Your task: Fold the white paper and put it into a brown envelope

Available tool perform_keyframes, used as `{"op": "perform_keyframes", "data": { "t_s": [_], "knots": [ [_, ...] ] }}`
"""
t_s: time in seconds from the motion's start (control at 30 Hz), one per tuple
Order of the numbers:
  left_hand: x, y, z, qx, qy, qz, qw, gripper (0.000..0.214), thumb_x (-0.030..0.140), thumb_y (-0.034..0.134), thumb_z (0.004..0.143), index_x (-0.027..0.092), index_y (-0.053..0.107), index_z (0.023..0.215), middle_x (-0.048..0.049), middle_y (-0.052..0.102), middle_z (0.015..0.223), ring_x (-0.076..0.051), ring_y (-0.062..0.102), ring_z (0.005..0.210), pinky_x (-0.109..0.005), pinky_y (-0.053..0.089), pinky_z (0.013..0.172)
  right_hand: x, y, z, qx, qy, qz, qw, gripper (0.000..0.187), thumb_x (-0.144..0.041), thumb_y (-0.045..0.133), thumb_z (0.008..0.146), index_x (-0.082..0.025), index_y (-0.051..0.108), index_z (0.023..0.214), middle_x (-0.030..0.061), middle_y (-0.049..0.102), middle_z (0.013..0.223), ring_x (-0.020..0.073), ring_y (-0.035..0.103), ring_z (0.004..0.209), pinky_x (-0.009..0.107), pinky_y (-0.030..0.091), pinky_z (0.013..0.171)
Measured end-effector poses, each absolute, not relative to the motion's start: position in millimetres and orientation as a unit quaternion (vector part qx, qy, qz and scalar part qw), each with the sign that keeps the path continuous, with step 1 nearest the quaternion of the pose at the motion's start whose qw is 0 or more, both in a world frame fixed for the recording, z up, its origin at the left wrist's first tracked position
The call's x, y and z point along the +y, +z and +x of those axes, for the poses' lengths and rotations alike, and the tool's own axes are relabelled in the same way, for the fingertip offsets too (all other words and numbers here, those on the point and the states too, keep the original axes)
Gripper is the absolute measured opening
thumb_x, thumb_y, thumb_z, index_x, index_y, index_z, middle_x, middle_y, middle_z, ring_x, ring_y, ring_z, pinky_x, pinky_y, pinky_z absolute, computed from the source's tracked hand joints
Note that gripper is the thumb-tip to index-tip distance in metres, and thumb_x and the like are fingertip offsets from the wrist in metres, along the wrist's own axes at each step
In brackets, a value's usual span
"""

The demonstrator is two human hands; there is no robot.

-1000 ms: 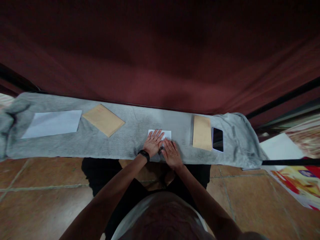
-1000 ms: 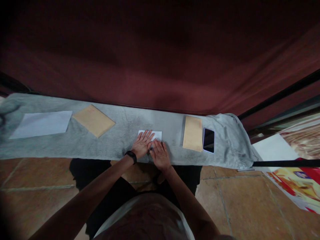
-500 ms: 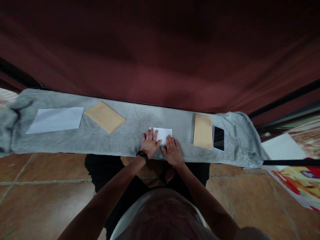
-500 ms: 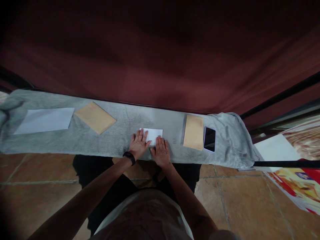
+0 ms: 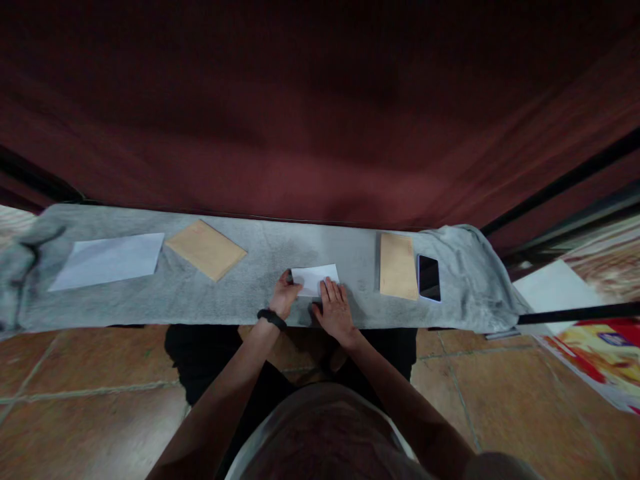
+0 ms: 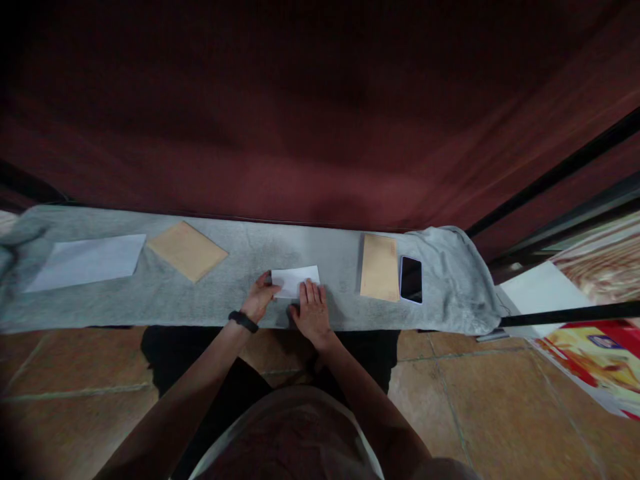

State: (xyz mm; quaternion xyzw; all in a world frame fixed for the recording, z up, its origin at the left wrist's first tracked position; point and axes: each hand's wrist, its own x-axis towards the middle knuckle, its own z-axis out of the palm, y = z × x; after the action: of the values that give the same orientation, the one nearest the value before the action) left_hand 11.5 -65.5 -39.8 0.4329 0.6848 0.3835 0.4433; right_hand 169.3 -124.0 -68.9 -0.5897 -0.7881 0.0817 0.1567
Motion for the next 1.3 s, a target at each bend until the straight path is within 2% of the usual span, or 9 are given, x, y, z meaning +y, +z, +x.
{"op": "perform_keyframes", "data": {
  "t_s": [0.17,0.3,0.4,0.57,0.73,0.83,1.03,1.17,1.3],
  "knots": [
    [-75,-4,28,0.551,0.511,0.342,0.564,0.047,0.037,0.075,0.073,0.018,0.065,0.114,-0.0025,0.07,0.088,-0.015,0.067,0.077,-0.024,0.051,0.065,-113,-40,169,-0.722,0.199,-0.6,0.283,0.047,-0.026,0.038,0.101,-0.015,0.051,0.145,0.0127,0.054,0.149,0.0244,0.055,0.133,0.039,0.041,0.113],
    [-85,7,32,0.543,0.542,0.247,0.592,0.053,0.054,0.07,0.081,0.019,0.063,0.12,-0.0079,0.07,0.107,-0.018,0.067,0.096,-0.025,0.053,0.073,-104,-20,173,-0.543,0.393,-0.588,0.453,0.044,-0.047,0.039,0.101,-0.018,0.068,0.117,0.0096,0.075,0.113,0.0242,0.07,0.102,0.037,0.054,0.093],
    [-94,-6,35,0.564,0.507,0.244,0.605,0.058,0.041,0.081,0.074,0.02,0.06,0.124,-0.0072,0.07,0.108,-0.018,0.067,0.094,-0.026,0.054,0.072,-106,-18,170,-0.36,0.539,-0.523,0.553,0.046,-0.059,0.053,0.091,-0.016,0.069,0.1,0.0078,0.077,0.093,0.0223,0.071,0.083,0.034,0.058,0.077],
    [-95,-39,39,0.563,0.512,0.28,0.586,0.077,0.02,0.079,0.07,0.019,0.048,0.141,-0.0012,0.071,0.092,-0.017,0.069,0.081,-0.031,0.057,0.077,-112,-39,169,-0.195,0.605,-0.474,0.61,0.03,-0.044,0.069,0.081,-0.02,0.064,0.097,0.0064,0.075,0.096,0.0191,0.071,0.083,0.032,0.059,0.075],
    [-64,-55,21,0.589,0.482,0.443,0.474,0.086,0.007,0.066,0.072,0.019,0.036,0.152,-0.005,0.072,0.111,-0.021,0.069,0.099,-0.04,0.055,0.096,-109,-63,191,-0.24,0.504,-0.577,0.596,0.028,-0.034,0.061,0.081,-0.021,0.061,0.106,0.0046,0.071,0.092,0.0201,0.07,0.078,0.038,0.059,0.075],
    [-43,-60,9,0.594,0.409,0.566,0.401,0.082,0.004,0.062,0.073,0.02,0.04,0.151,-0.0077,0.069,0.125,-0.023,0.065,0.112,-0.043,0.05,0.106,-108,-72,198,-0.323,0.415,-0.624,0.578,0.035,-0.025,0.057,0.081,-0.019,0.061,0.115,0.0094,0.068,0.111,0.023,0.066,0.105,0.043,0.053,0.098],
    [-33,-69,9,0.607,0.348,0.659,0.277,0.071,0.008,0.057,0.08,0.015,0.043,0.15,-0.0157,0.056,0.141,-0.028,0.06,0.124,-0.045,0.046,0.11,-103,-81,181,-0.705,0.18,-0.589,0.352,0.043,-0.023,0.039,0.099,-0.013,0.056,0.137,0.0145,0.051,0.149,0.0214,0.045,0.141,0.041,0.036,0.119],
    [-56,-78,26,0.626,0.306,0.704,0.138,0.055,0.021,0.046,0.094,0.015,0.045,0.149,-0.0159,0.04,0.157,-0.029,0.04,0.144,-0.048,0.034,0.12,-95,-85,173,-0.771,0.116,-0.58,0.236,0.047,-0.028,0.038,0.103,-0.012,0.051,0.145,0.0152,0.048,0.153,0.0255,0.04,0.145,0.048,0.031,0.121],
    [-76,-89,44,0.589,0.211,0.77,0.127,0.054,0.031,0.031,0.102,0.014,0.04,0.152,-0.0127,0.04,0.159,-0.025,0.03,0.15,-0.046,0.027,0.123,-89,-87,178,-0.783,0.08,-0.59,0.178,0.049,-0.02,0.032,0.103,-0.01,0.046,0.148,0.0145,0.044,0.155,0.0224,0.039,0.146,0.046,0.029,0.121]
  ]
}}
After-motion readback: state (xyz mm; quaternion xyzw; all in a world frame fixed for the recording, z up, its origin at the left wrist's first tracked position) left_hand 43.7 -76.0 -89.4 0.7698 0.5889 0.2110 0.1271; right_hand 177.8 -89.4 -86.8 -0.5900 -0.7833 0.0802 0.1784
